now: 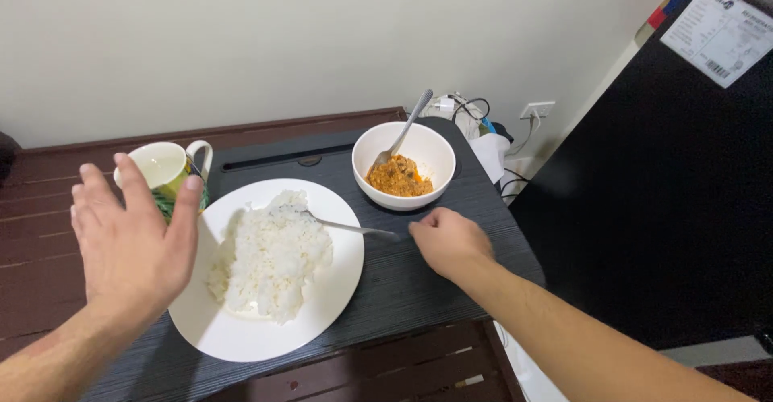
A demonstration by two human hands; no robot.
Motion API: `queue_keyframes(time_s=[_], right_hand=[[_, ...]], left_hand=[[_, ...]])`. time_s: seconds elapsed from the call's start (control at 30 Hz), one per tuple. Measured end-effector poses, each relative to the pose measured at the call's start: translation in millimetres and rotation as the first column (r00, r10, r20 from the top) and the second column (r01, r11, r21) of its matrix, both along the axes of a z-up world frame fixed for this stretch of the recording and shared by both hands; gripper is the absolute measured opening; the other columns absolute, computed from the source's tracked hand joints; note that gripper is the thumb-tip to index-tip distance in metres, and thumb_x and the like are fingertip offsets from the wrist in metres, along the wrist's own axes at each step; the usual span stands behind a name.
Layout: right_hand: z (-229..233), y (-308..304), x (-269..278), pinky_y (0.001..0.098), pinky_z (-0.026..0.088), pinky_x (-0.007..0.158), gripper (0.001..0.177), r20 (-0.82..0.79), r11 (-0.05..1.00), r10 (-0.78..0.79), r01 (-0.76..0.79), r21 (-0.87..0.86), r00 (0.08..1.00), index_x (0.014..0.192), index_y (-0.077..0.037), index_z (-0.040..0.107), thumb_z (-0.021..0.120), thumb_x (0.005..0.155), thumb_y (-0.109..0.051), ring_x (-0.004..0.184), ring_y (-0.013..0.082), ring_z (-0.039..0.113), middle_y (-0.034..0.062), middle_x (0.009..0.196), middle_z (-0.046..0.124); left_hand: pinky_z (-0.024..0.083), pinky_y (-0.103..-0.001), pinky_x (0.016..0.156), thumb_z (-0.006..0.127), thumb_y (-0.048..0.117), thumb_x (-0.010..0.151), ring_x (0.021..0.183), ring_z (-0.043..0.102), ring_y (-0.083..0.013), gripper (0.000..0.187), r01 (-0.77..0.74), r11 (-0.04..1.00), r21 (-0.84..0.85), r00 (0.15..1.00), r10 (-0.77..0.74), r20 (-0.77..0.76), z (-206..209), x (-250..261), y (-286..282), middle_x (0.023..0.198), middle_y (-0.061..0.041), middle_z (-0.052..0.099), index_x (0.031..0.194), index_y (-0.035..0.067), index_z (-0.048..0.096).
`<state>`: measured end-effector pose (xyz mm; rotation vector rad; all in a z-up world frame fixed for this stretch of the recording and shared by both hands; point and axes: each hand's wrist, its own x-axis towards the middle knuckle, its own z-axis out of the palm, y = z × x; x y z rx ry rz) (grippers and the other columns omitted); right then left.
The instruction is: Dishing out rice from an electric pot onto a plate and then rinsing the pot in the sink.
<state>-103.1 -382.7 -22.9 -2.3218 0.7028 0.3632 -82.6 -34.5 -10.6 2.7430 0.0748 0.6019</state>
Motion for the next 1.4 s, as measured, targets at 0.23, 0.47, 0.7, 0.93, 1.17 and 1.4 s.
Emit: queue_keyframes(time_s=[0.23, 0.47, 0.7, 0.93, 1.17, 1.4], right_hand=[[32.3, -46.8, -28.0, 0.0486, 0.051, 0.094, 0.036, 0.108, 0.864, 0.317, -0.240, -0.443, 0.942, 0.112, -0.017, 0.070, 0.064, 0.088, -0.043, 0.108, 0.0300, 0.067, 0.0100, 0.106, 0.072], [61.2, -95.1, -36.8, 0.0484, 0.035, 0.108, 0.051, 0.123, 0.521, 0.663, -0.337, -0.784, 0.738, 0.132, -0.012, 0.058, 0.064, 0.087, -0.036, 0.132, 0.0323, 0.045, 0.0152, 0.133, 0.055], [105.3, -109.3, -40.3, 0.0558, 0.024, 0.115, 0.071, -0.054, 0.308, 0.717, -0.385, -0.870, 0.695, 0.153, -0.015, 0.039, 0.061, 0.088, -0.036, 0.144, 0.0349, 0.031, 0.0163, 0.155, 0.040], [171.4, -98.8, -44.2, 0.0578, 0.021, 0.114, 0.084, -0.200, 0.100, 0.772, -0.425, -0.899, 0.604, 0.158, -0.018, 0.031, 0.064, 0.081, -0.030, 0.151, 0.0371, 0.024, 0.0148, 0.162, 0.032], [222.2, -90.8, -43.5, 0.0574, 0.020, 0.116, 0.087, -0.354, -0.090, 0.757, -0.449, -0.889, 0.549, 0.159, -0.019, 0.027, 0.064, 0.081, -0.027, 0.153, 0.0378, 0.021, 0.0142, 0.167, 0.023], [253.8, -82.6, -35.9, 0.0570, 0.017, 0.117, 0.086, -0.416, -0.177, 0.733, -0.440, -0.881, 0.538, 0.161, -0.020, 0.023, 0.062, 0.085, -0.028, 0.154, 0.0380, 0.018, 0.0138, 0.168, 0.021]], left_hand=[[0.010, -0.060, 0.121, 0.030, 0.064, 0.104, 0.150, 0.011, -0.0566, 0.090, 0.078, 0.989, 0.124, 0.995, -0.085, 0.056, 29.9, -10.4, -13.9, 0.159, -0.045, 0.014, 0.158, -0.007, 0.022], [0.011, -0.054, 0.120, 0.023, 0.062, 0.101, 0.151, 0.011, -0.0449, 0.088, 0.259, 0.860, 0.439, 0.934, -0.339, 0.111, 43.2, -9.6, -14.0, 0.160, -0.036, 0.015, 0.156, -0.005, 0.019], [0.019, -0.049, 0.128, 0.026, 0.054, 0.095, 0.156, 0.022, -0.0393, 0.088, 0.203, 0.576, 0.792, 0.893, -0.440, 0.092, 48.5, -10.3, 10.5, 0.165, -0.030, 0.025, 0.157, -0.008, 0.024], [0.017, -0.048, 0.130, 0.032, 0.046, 0.087, 0.157, 0.021, -0.0341, 0.087, 0.110, 0.298, 0.948, 0.970, -0.238, -0.038, 93.6, -3.7, 43.8, 0.167, -0.025, 0.023, 0.160, -0.001, 0.021], [0.021, -0.046, 0.129, 0.043, 0.046, 0.082, 0.157, 0.024, -0.0328, 0.089, 0.086, 0.268, 0.960, 0.979, -0.200, -0.032, 147.7, 1.0, 72.0, 0.166, -0.019, 0.026, 0.157, 0.002, 0.024], [0.022, -0.045, 0.128, 0.048, 0.048, 0.079, 0.157, 0.025, -0.0332, 0.095, 0.091, 0.250, 0.964, 0.972, -0.233, -0.032, 178.3, 12.3, 76.0, 0.165, -0.019, 0.027, 0.160, 0.006, 0.025]])
